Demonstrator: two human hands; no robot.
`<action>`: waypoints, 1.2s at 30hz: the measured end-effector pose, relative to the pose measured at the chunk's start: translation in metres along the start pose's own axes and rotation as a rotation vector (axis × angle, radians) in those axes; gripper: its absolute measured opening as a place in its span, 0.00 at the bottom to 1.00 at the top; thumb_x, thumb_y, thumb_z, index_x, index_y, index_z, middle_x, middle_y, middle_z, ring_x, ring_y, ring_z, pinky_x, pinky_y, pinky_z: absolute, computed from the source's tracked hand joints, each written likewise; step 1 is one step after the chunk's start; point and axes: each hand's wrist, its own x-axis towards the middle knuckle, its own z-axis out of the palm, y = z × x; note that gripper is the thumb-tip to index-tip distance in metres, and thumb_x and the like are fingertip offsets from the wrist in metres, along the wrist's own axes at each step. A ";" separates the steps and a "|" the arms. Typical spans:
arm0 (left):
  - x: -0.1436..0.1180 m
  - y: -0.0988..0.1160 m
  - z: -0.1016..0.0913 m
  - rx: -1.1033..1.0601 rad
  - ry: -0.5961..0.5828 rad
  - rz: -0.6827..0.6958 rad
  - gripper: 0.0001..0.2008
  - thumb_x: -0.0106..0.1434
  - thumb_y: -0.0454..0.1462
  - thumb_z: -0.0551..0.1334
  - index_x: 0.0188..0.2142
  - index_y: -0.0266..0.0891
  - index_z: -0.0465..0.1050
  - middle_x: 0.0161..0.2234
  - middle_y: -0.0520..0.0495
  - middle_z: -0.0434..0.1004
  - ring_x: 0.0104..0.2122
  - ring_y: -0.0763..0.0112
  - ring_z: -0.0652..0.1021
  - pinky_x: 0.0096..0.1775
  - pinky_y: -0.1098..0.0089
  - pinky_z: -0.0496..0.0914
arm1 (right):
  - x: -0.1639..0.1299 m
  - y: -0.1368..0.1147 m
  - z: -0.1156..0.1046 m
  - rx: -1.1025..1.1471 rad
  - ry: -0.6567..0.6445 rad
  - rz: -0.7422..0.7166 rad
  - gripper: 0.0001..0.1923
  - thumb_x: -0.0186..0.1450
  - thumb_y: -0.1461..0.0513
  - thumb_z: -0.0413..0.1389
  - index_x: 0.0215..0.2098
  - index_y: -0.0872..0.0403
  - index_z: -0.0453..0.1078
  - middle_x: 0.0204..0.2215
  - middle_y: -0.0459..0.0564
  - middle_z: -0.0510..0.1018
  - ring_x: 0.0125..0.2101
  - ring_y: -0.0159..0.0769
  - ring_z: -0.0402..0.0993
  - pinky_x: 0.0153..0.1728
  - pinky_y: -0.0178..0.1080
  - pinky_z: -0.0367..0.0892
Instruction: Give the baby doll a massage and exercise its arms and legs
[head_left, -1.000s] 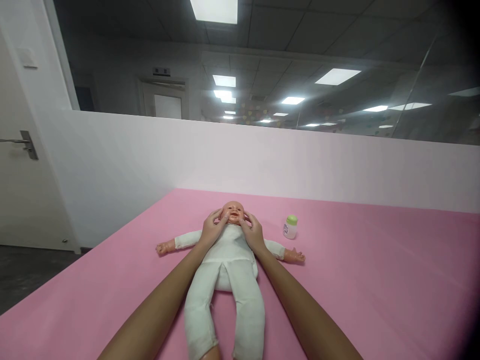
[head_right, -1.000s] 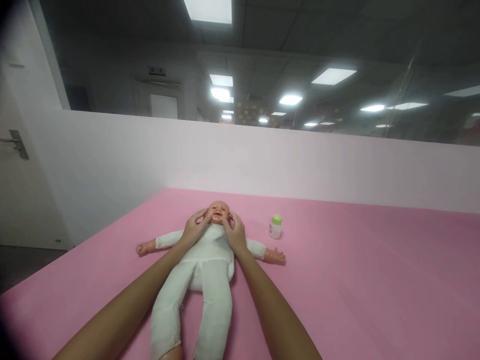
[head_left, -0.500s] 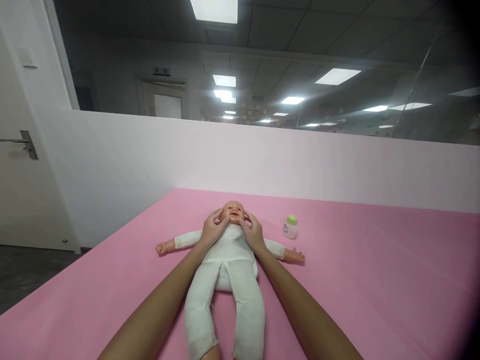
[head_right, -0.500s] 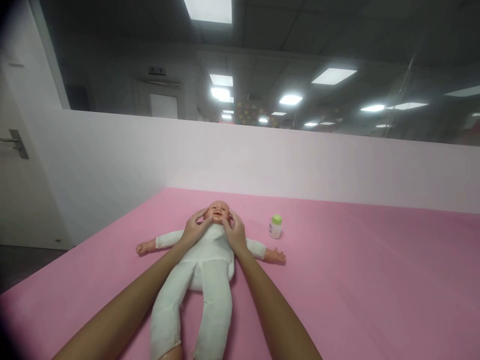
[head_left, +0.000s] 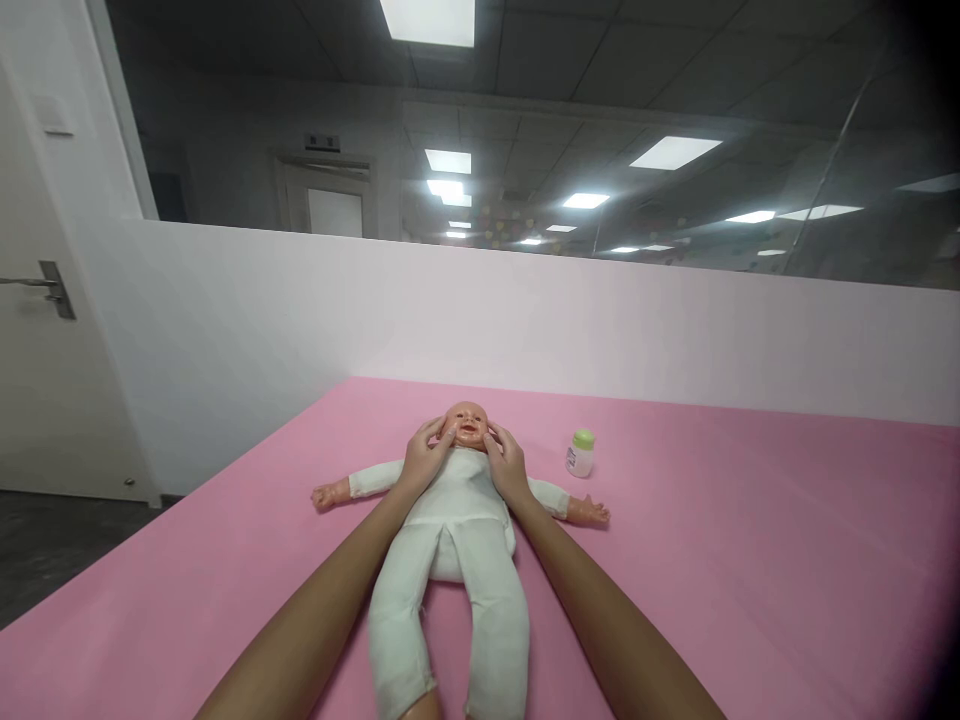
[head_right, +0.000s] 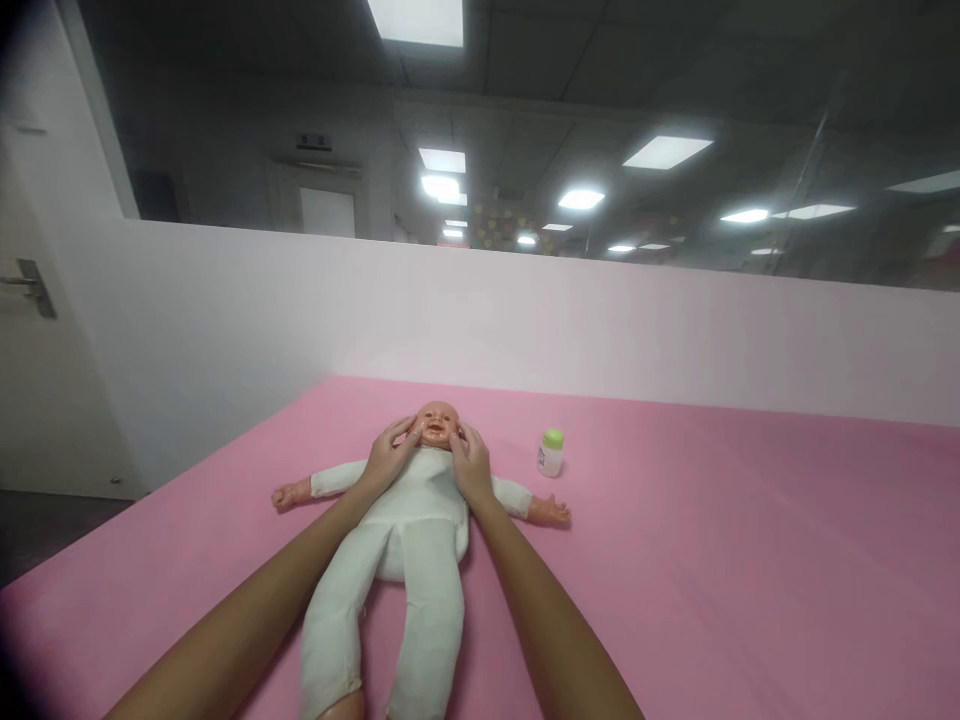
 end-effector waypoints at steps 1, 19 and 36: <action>0.000 0.000 0.000 0.000 0.004 -0.005 0.23 0.66 0.45 0.66 0.57 0.36 0.76 0.60 0.38 0.75 0.61 0.56 0.73 0.60 0.60 0.68 | 0.000 0.000 0.000 0.004 -0.007 0.007 0.24 0.68 0.50 0.56 0.56 0.54 0.73 0.56 0.58 0.77 0.57 0.49 0.73 0.57 0.50 0.70; -0.001 0.002 0.001 -0.009 0.005 0.006 0.23 0.65 0.45 0.67 0.56 0.38 0.76 0.60 0.38 0.75 0.61 0.56 0.73 0.58 0.61 0.70 | 0.000 0.001 0.000 -0.003 -0.003 -0.004 0.23 0.67 0.51 0.56 0.56 0.53 0.74 0.56 0.57 0.77 0.56 0.49 0.74 0.58 0.50 0.70; -0.001 0.000 0.000 -0.008 0.012 -0.002 0.24 0.63 0.45 0.68 0.57 0.37 0.76 0.60 0.37 0.74 0.60 0.53 0.73 0.57 0.59 0.71 | 0.000 0.001 0.000 0.015 -0.018 0.012 0.25 0.65 0.50 0.60 0.56 0.53 0.73 0.57 0.57 0.76 0.56 0.49 0.74 0.57 0.50 0.71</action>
